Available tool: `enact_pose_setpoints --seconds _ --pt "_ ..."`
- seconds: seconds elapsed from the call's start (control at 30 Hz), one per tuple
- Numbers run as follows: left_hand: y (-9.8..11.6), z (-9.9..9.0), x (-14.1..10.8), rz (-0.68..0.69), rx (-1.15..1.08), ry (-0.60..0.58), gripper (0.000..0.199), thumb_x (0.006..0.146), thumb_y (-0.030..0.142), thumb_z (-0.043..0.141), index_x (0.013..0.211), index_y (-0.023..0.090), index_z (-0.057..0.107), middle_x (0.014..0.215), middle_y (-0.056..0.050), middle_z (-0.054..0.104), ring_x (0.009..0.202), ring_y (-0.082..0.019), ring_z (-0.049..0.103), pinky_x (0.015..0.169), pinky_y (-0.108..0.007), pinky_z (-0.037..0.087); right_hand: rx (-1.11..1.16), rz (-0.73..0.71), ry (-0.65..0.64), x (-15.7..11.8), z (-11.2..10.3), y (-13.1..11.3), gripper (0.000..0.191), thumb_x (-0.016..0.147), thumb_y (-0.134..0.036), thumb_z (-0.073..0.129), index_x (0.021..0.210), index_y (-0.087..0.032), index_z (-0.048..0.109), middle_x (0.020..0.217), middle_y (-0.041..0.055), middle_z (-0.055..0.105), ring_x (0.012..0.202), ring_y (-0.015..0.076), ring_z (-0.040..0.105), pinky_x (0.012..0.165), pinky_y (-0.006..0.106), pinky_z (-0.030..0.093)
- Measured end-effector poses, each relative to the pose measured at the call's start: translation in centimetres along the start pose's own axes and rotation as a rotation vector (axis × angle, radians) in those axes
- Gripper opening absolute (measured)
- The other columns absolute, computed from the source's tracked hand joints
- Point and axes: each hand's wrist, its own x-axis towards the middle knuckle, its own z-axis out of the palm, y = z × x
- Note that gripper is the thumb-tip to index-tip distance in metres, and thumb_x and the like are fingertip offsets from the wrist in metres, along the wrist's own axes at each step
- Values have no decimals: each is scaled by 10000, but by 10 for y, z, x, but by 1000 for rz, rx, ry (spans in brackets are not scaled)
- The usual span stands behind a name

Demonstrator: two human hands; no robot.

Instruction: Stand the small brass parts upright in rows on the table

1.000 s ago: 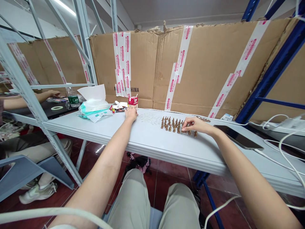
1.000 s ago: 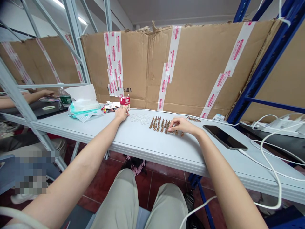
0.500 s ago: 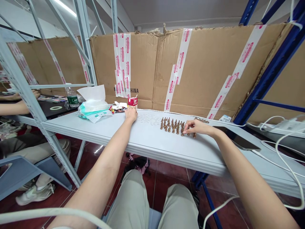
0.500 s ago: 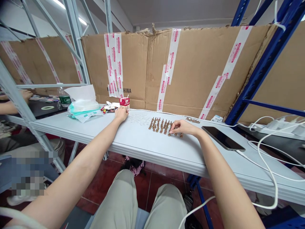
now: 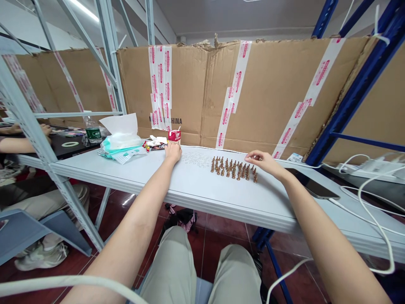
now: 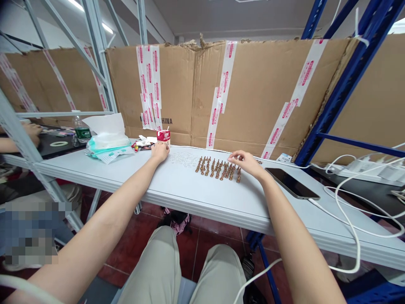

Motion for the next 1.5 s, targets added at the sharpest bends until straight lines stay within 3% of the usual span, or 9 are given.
enact_pose_setpoints --seconds 0.13,0.23,0.5,0.67,0.93,1.07,1.2,1.37,1.5 --pt "2 -1 0 51 -8 85 311 812 221 389 1059 160 567 1127 -144 525 1108 -285 394 876 -416 338 -513 252 338 -7 -1 40 327 803 -246 361 1037 -160 572 1096 154 541 1034 287 447 848 458 344" --pt "4 -2 0 72 -17 102 307 818 208 366 1031 157 581 1107 -138 533 1097 -282 398 867 -409 344 -716 375 254 -14 3 65 413 792 -160 319 1160 -155 504 1216 169 476 1135 298 386 897 545 287" --pt "9 -4 -6 122 -23 101 282 832 221 357 905 162 623 1082 -125 536 1072 -270 415 900 -406 322 -747 478 -69 -1 15 105 519 862 -285 179 1372 -232 257 1441 65 232 1326 282 114 944 680 134" --pt "10 -1 -4 156 -20 95 267 819 220 379 884 164 632 1105 -117 524 1042 -256 436 882 -383 339 -750 454 -135 13 9 123 500 841 -251 242 1327 -286 353 1414 31 303 1317 274 179 959 672 122" --pt "11 -1 -5 193 -21 95 264 820 219 381 873 162 634 1076 -109 528 1031 -240 441 896 -358 324 -735 412 -97 9 0 122 406 828 -306 322 1147 -250 567 1172 111 567 1100 302 474 919 564 263" --pt "12 -3 -6 195 -29 88 258 815 221 391 867 163 637 1054 -107 540 1026 -237 445 898 -352 322 -734 325 72 4 -5 111 359 820 -260 318 962 -217 644 1077 123 602 1041 291 487 887 510 290" --pt "12 -4 -6 202 -16 78 255 813 218 393 869 175 637 1044 -96 550 1039 -231 440 911 -351 319 -745 300 225 7 -1 107 392 836 -272 285 1105 -173 552 1163 139 545 1076 286 446 877 503 303" --pt "13 -4 -6 211 -12 69 256 815 220 391 876 171 635 1025 -103 555 1041 -241 439 894 -362 330 -675 262 -7 19 12 111 462 840 -378 311 1286 -284 392 1336 57 420 1172 293 384 903 576 280" --pt "13 -2 -5 219 -15 74 262 816 220 387 869 171 639 1007 -103 559 1027 -246 444 854 -354 354 -610 234 -166 27 19 111 451 869 -358 246 1302 -347 372 1359 6 400 1195 267 395 916 526 312"
